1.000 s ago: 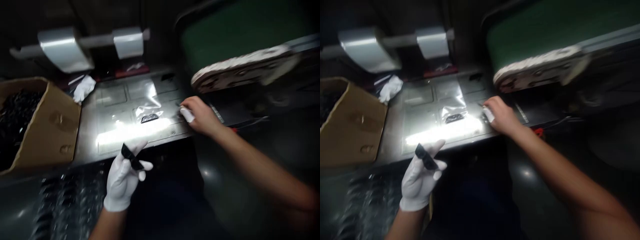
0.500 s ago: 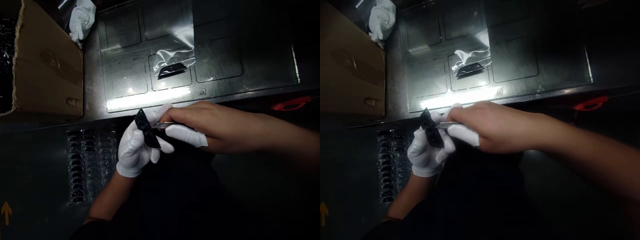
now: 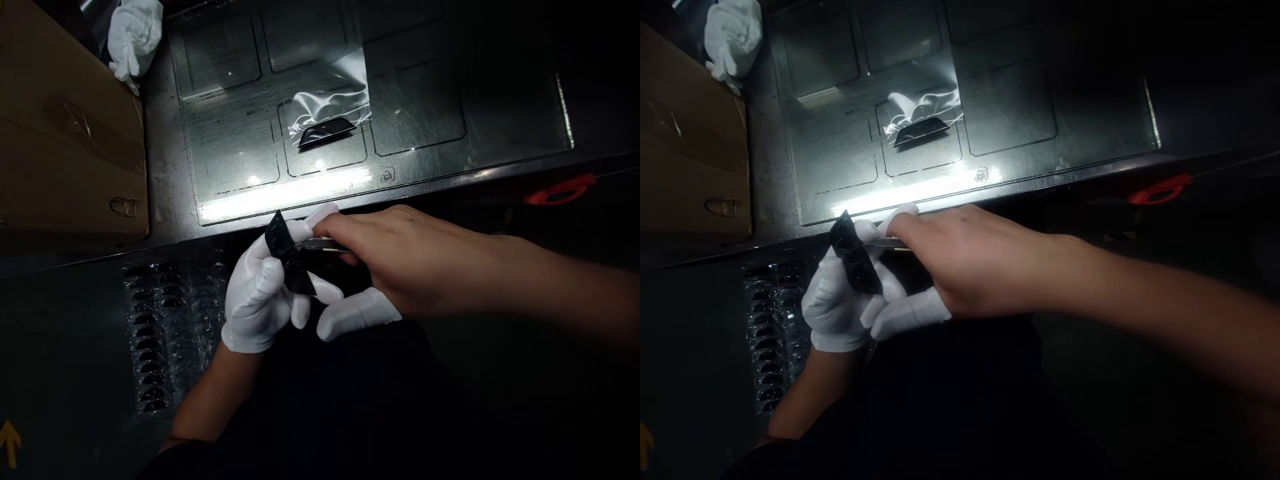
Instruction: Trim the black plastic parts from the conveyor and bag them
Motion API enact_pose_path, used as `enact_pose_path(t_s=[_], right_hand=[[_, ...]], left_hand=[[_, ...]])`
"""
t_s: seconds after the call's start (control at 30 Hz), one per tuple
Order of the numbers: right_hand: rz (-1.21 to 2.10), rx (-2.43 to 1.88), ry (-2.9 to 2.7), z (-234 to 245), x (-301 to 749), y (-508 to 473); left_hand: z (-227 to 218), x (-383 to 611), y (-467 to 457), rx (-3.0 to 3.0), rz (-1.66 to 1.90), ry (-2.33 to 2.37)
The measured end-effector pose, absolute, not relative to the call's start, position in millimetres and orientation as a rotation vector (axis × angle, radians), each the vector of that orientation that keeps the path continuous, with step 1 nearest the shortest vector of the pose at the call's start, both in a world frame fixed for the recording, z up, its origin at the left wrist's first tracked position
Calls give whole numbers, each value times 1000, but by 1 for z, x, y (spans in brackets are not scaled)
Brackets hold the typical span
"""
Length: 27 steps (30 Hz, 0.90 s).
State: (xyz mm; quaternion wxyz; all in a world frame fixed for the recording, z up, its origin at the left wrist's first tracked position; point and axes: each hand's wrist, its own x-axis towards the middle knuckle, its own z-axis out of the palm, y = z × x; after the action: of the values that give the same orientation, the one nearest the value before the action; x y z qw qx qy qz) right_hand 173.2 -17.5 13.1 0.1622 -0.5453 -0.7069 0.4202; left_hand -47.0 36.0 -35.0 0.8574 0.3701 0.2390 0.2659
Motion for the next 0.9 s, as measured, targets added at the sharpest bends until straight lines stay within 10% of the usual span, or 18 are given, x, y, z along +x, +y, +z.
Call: enact_pose_path(t_s=[0.9], right_hand=[[947,-1759,-2241,13,163,-18]], left_hand=[[-29,-50,37,800,515,522]])
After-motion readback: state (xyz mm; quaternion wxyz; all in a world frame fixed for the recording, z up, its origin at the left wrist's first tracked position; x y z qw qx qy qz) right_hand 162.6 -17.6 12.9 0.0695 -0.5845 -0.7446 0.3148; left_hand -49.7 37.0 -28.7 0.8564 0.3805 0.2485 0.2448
